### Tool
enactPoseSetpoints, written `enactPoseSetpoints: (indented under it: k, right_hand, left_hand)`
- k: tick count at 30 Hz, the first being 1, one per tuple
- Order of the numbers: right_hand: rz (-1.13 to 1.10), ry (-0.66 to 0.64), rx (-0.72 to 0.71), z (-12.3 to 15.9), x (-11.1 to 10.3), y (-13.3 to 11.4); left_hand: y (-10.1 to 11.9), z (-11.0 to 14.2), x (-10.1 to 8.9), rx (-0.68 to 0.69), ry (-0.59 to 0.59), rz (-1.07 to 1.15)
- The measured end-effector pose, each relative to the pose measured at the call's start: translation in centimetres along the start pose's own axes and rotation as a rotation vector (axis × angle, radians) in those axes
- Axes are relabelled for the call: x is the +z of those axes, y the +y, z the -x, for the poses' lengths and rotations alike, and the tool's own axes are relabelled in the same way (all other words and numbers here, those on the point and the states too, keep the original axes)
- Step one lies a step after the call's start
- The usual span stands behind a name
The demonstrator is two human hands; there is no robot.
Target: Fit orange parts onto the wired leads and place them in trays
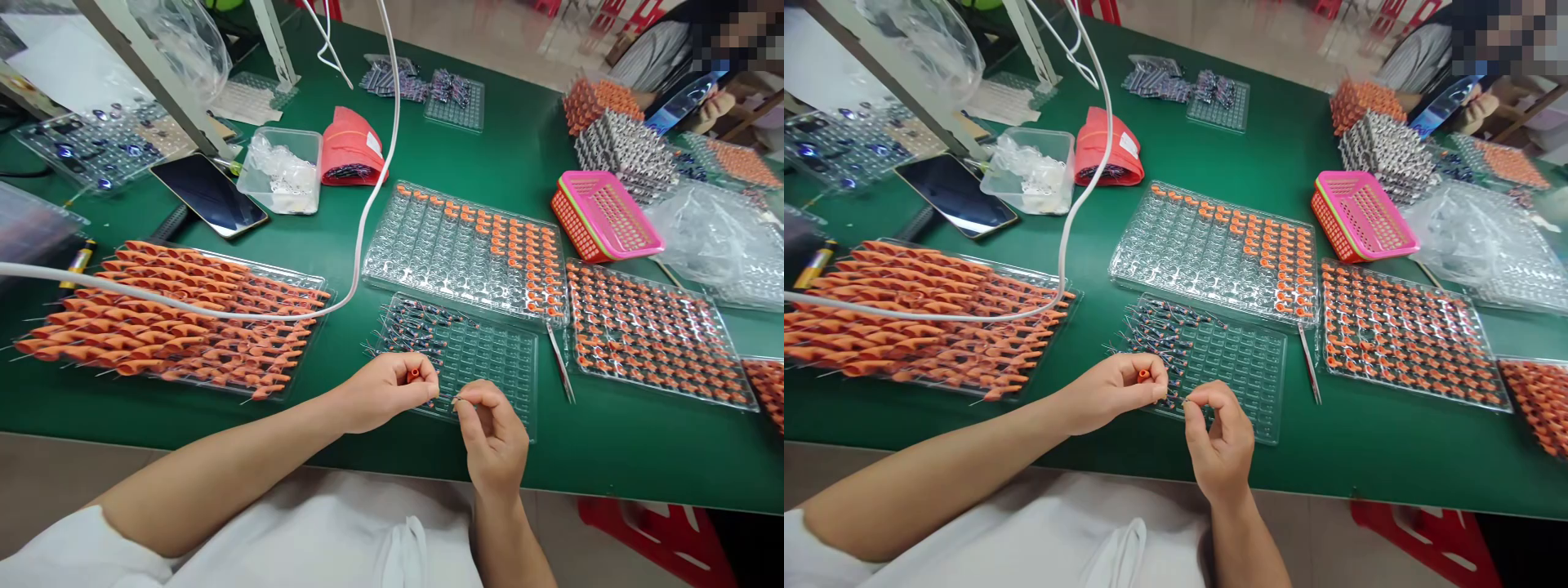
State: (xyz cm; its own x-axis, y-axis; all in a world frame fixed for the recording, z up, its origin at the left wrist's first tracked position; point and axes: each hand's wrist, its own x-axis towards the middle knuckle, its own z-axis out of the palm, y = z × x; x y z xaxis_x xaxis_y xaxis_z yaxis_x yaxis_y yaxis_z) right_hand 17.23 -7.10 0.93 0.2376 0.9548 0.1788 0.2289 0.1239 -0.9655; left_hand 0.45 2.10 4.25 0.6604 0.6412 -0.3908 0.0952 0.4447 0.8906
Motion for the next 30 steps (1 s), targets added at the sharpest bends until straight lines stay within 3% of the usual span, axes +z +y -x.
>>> enactPoseSetpoints:
  k: [8, 13, 20, 30]
  right_hand:
    - [0.016, 0.05, -0.002, -0.1, -0.2, 0.1]
    - [0.044, 0.096, 0.009, 0.0, 0.0, 0.1]
    - [0.123, 0.09, 0.069, 0.2, -0.2, 0.2]
    - [0.198, -0.002, 0.125, -0.2, -0.1, -0.1]
  left_hand:
    - [0.3, 0.1, -0.4, 0.021, 0.004, 0.006]
    - [-0.3, 0.3, -0.7, 0.014, -0.08, 0.003]
    - [-0.9, 0.3, -0.1, 0.332, 0.066, -0.535]
    - [-1.5, 0.0, -0.1, 0.44, 0.089, -0.619]
